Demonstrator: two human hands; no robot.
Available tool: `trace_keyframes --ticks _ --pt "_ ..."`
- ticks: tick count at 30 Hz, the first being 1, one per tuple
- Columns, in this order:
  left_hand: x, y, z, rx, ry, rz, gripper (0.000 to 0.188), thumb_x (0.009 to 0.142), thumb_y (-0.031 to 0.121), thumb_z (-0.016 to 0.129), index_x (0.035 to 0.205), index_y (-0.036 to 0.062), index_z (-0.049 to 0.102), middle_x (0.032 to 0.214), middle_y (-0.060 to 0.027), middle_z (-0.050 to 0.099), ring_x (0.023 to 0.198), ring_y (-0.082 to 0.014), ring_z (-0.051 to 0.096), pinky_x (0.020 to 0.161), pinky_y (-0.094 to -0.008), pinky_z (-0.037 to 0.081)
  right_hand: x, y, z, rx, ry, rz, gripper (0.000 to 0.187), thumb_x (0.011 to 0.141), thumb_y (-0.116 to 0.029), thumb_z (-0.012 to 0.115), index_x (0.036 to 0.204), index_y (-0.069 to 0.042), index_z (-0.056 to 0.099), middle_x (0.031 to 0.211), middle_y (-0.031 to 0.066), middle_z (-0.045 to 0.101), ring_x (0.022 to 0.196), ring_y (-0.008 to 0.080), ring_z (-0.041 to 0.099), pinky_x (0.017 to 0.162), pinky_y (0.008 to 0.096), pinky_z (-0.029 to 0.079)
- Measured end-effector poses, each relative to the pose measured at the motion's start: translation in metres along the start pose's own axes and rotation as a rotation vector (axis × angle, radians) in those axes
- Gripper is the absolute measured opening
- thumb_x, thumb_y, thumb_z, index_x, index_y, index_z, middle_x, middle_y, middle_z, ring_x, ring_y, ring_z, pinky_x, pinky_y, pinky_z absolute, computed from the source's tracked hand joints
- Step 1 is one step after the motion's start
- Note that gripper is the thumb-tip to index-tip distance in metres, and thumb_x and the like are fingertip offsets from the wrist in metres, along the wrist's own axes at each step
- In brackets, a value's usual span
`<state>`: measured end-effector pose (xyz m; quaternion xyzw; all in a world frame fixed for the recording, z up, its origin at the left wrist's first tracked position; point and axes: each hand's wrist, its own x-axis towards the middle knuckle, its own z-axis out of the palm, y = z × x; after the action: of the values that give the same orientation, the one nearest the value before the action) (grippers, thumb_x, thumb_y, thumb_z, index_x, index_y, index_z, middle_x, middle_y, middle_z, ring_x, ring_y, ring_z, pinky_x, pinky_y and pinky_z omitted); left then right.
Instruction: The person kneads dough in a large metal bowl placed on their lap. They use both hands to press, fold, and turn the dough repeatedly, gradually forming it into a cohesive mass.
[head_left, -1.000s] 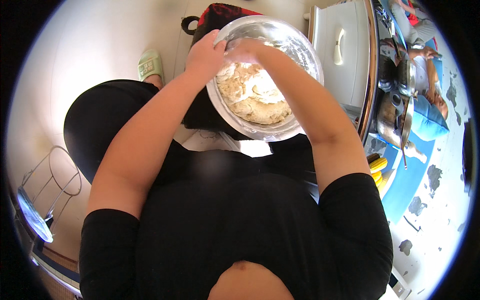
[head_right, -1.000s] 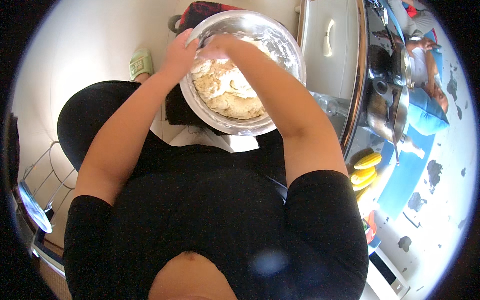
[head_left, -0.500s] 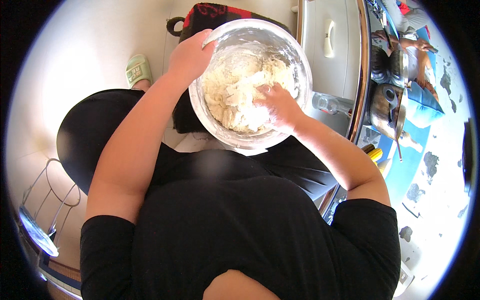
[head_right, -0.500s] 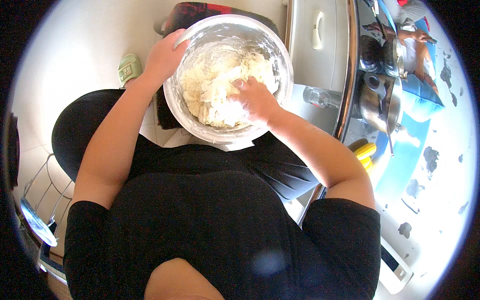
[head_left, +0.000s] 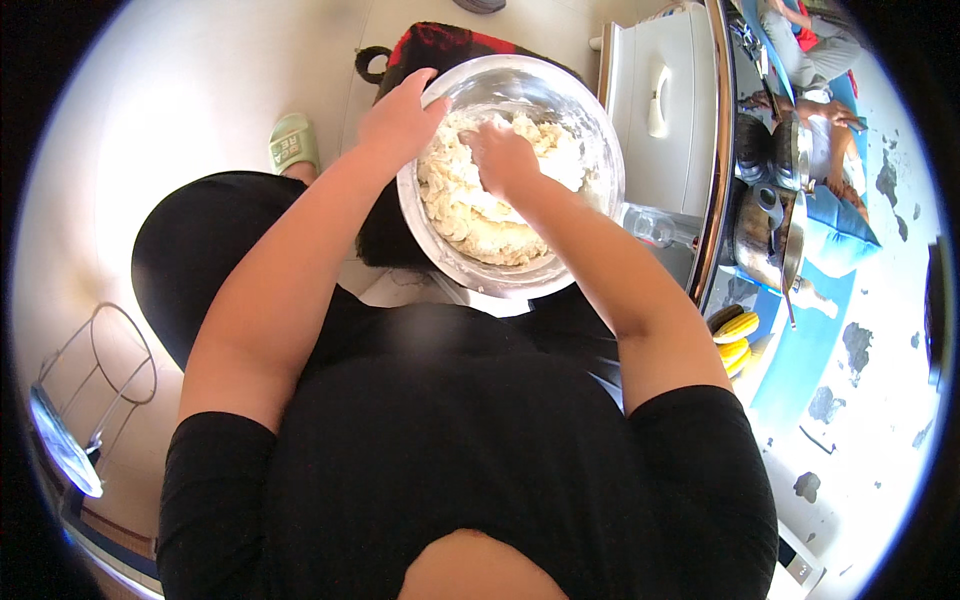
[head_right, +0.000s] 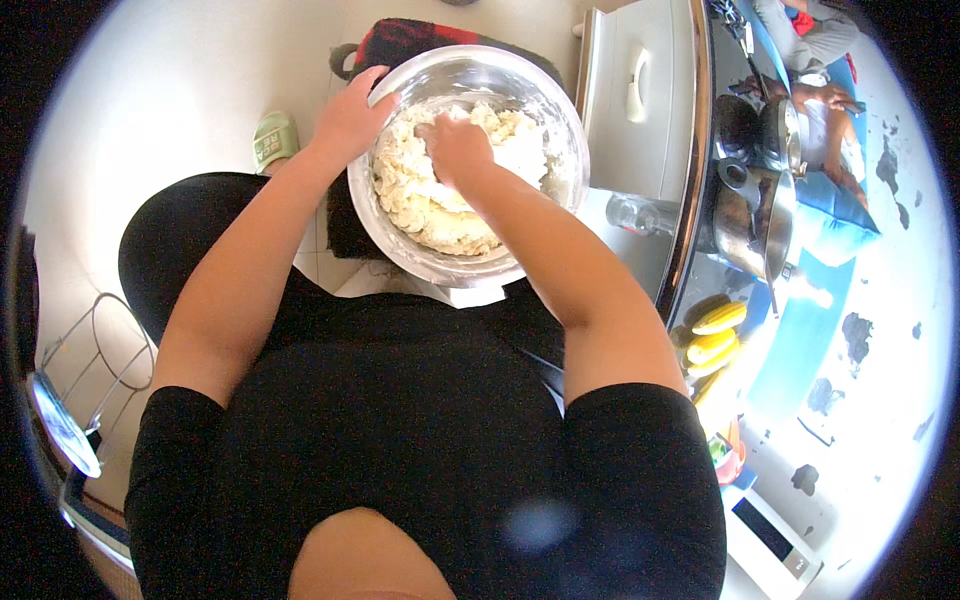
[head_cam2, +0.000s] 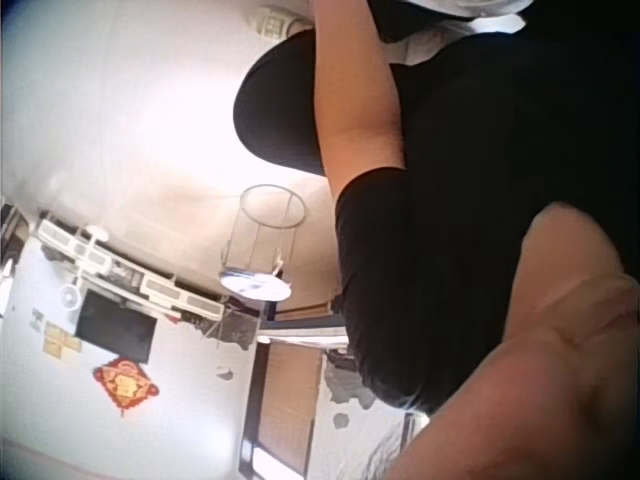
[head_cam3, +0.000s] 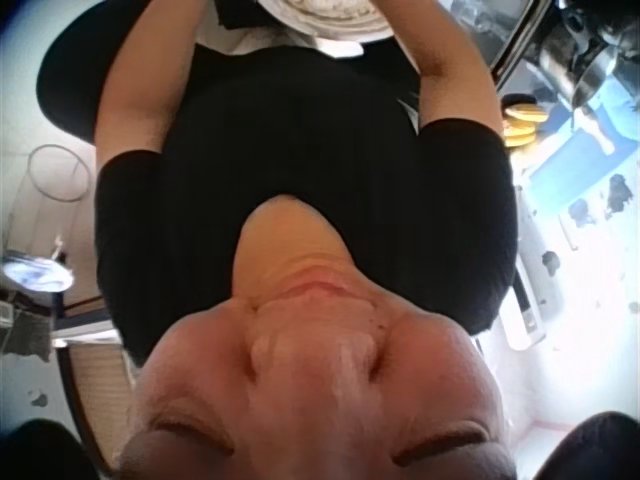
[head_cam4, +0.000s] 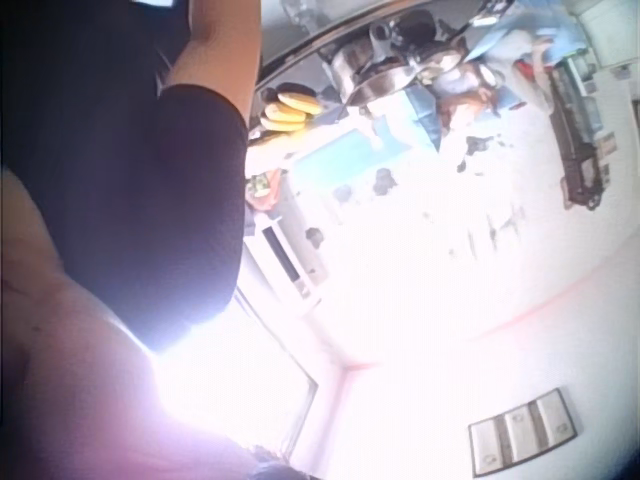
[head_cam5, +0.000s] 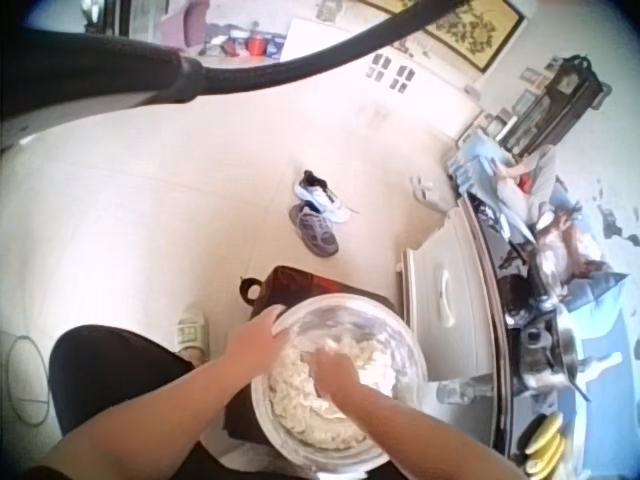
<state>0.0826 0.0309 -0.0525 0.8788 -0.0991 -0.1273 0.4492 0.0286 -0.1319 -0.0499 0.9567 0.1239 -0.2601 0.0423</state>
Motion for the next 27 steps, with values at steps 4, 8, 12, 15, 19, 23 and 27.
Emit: trace_keyframes --ticks 4,8,12,15,19,23,27 --pt "-0.034 0.011 -0.007 -0.055 -0.099 -0.189 0.050 0.084 0.033 0.049 0.124 0.0039 0.041 0.113 -0.0202 0.054 0.102 -0.0326 0.054 0.086 -0.0401 0.042 -0.056 0.010 -0.049 0.379 -0.212 0.006 0.084 0.065 -0.026 0.073 0.136 -0.027 0.029 0.136 0.0158 0.033 0.129 0.0329 0.026 0.101 0.0416 0.031" --pt "-0.055 0.005 -0.002 -0.106 0.032 -0.205 0.044 0.087 0.026 0.043 0.126 0.0064 0.039 0.115 -0.0201 0.052 0.105 -0.0344 0.051 0.089 -0.0410 0.040 -0.068 0.020 -0.094 0.360 -0.264 0.086 0.054 0.079 -0.031 0.059 0.130 -0.026 0.041 0.122 0.0141 0.050 0.116 0.0288 0.045 0.098 0.0362 0.035" --pt "-0.048 0.001 0.005 -0.185 0.100 -0.120 0.043 0.087 0.026 0.044 0.126 0.0062 0.041 0.120 -0.0175 0.051 0.108 -0.0338 0.050 0.091 -0.0393 0.039 -0.016 0.020 -0.072 0.061 0.014 0.145 0.045 0.082 -0.048 0.047 0.113 -0.017 0.059 0.105 0.0140 0.061 0.097 0.0290 0.057 0.085 0.0372 0.043" --pt "-0.031 -0.011 0.012 -0.182 0.139 -0.045 0.043 0.086 0.026 0.044 0.125 0.0055 0.043 0.121 -0.0167 0.050 0.109 -0.0333 0.049 0.091 -0.0385 0.038 0.023 0.003 -0.050 0.338 -0.090 0.115 0.053 0.081 -0.052 0.041 0.115 -0.015 0.056 0.114 0.0137 0.056 0.100 0.0272 0.056 0.084 0.0377 0.045" --pt "-0.042 -0.010 0.003 -0.182 0.160 -0.162 0.045 0.085 0.028 0.046 0.124 0.0059 0.046 0.117 -0.0168 0.053 0.109 -0.0320 0.049 0.092 -0.0369 0.038 0.040 -0.026 -0.033 0.605 -0.296 -0.034 0.059 0.074 -0.053 0.047 0.116 -0.012 0.055 0.113 0.0173 0.056 0.101 0.0273 0.056 0.086 0.0367 0.043" --pt "-0.058 -0.037 -0.027 -0.104 0.248 -0.151 0.045 0.083 0.029 0.048 0.123 0.0078 0.048 0.115 -0.0176 0.055 0.109 -0.0308 0.050 0.092 -0.0358 0.038 0.013 -0.080 -0.046 0.237 -0.224 -0.336 0.061 0.069 -0.046 0.058 0.121 -0.016 0.051 0.114 0.0156 0.055 0.105 0.0310 0.052 0.091 0.0396 0.039" --pt "-0.088 -0.061 -0.047 -0.175 0.292 -0.277 0.048 0.081 0.030 0.054 0.122 0.0057 0.048 0.105 -0.0168 0.058 0.098 -0.0283 0.055 0.085 -0.0338 0.042 -0.007 -0.110 -0.035 0.052 -0.080 -0.471 0.061 0.066 -0.046 0.060 0.121 -0.021 0.051 0.118 0.0114 0.053 0.109 0.0334 0.047 0.093 0.0456 0.036"
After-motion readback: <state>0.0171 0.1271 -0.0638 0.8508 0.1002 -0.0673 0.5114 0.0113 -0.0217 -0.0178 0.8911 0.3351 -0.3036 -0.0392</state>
